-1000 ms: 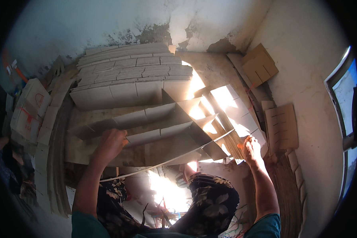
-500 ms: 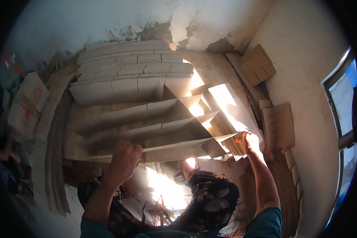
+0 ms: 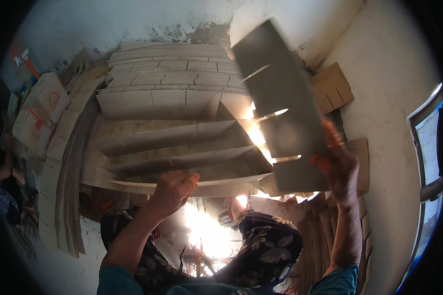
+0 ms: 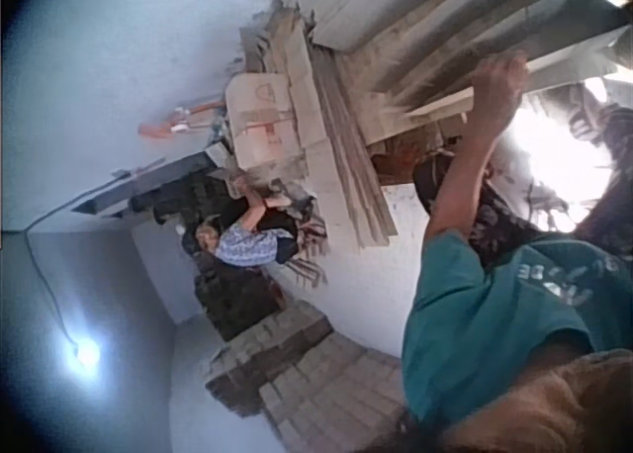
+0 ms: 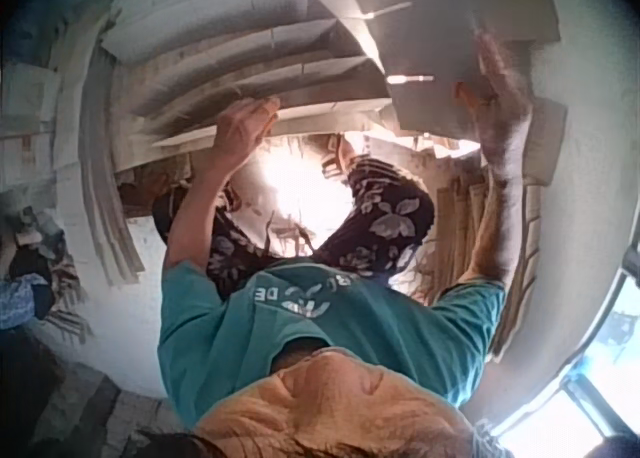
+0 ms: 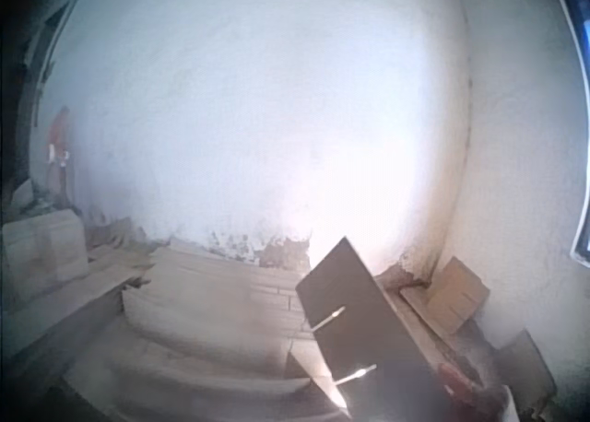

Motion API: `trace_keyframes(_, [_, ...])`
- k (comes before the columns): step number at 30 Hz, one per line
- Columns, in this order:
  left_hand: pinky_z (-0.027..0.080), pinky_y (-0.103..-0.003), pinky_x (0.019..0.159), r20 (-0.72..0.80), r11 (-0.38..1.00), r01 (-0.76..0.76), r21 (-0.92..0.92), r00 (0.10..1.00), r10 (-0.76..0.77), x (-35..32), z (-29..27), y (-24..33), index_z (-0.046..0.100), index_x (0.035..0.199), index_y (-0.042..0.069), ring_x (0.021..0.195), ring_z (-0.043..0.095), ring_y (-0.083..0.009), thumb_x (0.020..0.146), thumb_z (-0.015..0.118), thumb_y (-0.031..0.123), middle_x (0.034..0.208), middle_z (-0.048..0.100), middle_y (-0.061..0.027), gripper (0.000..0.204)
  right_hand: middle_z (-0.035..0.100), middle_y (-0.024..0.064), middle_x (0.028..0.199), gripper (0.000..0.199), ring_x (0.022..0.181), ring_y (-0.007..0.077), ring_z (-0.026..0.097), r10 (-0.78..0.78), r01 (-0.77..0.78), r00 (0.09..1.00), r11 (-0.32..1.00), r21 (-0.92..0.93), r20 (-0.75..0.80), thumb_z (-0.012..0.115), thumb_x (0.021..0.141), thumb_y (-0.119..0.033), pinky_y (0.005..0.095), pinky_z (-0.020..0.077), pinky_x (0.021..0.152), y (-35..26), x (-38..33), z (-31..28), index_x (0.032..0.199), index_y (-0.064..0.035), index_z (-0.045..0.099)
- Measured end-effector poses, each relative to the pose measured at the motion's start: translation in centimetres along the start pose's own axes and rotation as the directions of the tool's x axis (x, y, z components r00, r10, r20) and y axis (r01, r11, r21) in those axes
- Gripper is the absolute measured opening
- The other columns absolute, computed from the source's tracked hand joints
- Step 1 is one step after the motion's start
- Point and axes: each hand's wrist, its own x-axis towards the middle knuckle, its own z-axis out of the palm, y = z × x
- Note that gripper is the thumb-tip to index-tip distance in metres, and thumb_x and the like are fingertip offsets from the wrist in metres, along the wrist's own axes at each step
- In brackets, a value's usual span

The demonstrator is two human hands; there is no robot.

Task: The person assembles flat cardboard pieces into box-like structures by folding and interlocking the flaps. The person handles each piece individually, aligning edges and securing the shape by hand.

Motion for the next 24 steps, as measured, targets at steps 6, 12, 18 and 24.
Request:
trace_keyframes(6, [0.047, -0.037, 0.056, -0.089, 0.995, -0.031, -0.094, 0.996, 0.023, 0.3, 1.2, 0.1, 0.063, 0.091, 0.001, 0.06, 0.058, -0.0262, 0.072, 0.07, -0.001, 0.067, 0.06, -0.0103, 0.02, 0.064, 0.0172, 0.122, 0.069, 0.101, 0.0146, 0.064, 0.004, 0.044, 0.963, 0.985, -0.169, 0.269, 0.066, 0.086, 0.002, 0.025, 0.0481, 0.089, -0.3, -1.2, 4.6, 0.147, -0.011, 0.038])
trace_keyframes(12, [0.048, -0.037, 0.059, -0.081, 0.996, -0.036, -0.08, 0.996, 0.03, -0.2, 1.3, 0.1, 0.063, 0.092, 0.001, 0.065, 0.059, -0.0263, 0.066, 0.067, -0.005, 0.073, 0.062, -0.0107, 0.027, 0.068, 0.0172, 0.104, 0.071, 0.091, 0.0144, 0.065, 0.027, 0.021, 0.96, 0.985, -0.17, 0.278, 0.066, 0.086, 0.002, 0.0249, 0.0495, 0.082, -0.1, -1.0, 6.2, 0.148, -0.0134, 0.037])
trace_keyframes(18, [0.049, -0.038, 0.063, -0.067, 0.994, -0.033, -0.101, 0.997, 0.026, -0.1, 1.2, 0.2, 0.064, 0.091, 0.0, 0.07, 0.06, -0.0275, 0.066, 0.066, -0.005, 0.077, 0.064, -0.0114, 0.026, 0.068, 0.0146, 0.099, 0.069, 0.089, 0.0147, 0.064, 0.081, -0.05, 0.95, 0.993, -0.107, 0.302, 0.067, 0.084, 0.004, 0.0239, 0.0489, 0.081, 0.8, -0.6, 7.0, 0.146, -0.0092, 0.04])
trace_keyframes(24, [0.05, -0.039, 0.063, -0.051, 0.992, 0.01, -0.127, 0.999, -0.016, -0.1, 1.7, -0.2, 0.064, 0.093, 0.0, 0.072, 0.062, -0.0295, 0.068, 0.068, -0.006, 0.078, 0.064, -0.0132, 0.026, 0.068, 0.0181, 0.099, 0.066, 0.087, 0.0178, 0.066, 0.025, 0.006, 0.943, 0.996, -0.092, 0.333, 0.066, 0.084, 0.004, 0.0256, 0.0501, 0.08, 1.5, -0.1, 8.6, 0.145, -0.0063, 0.041])
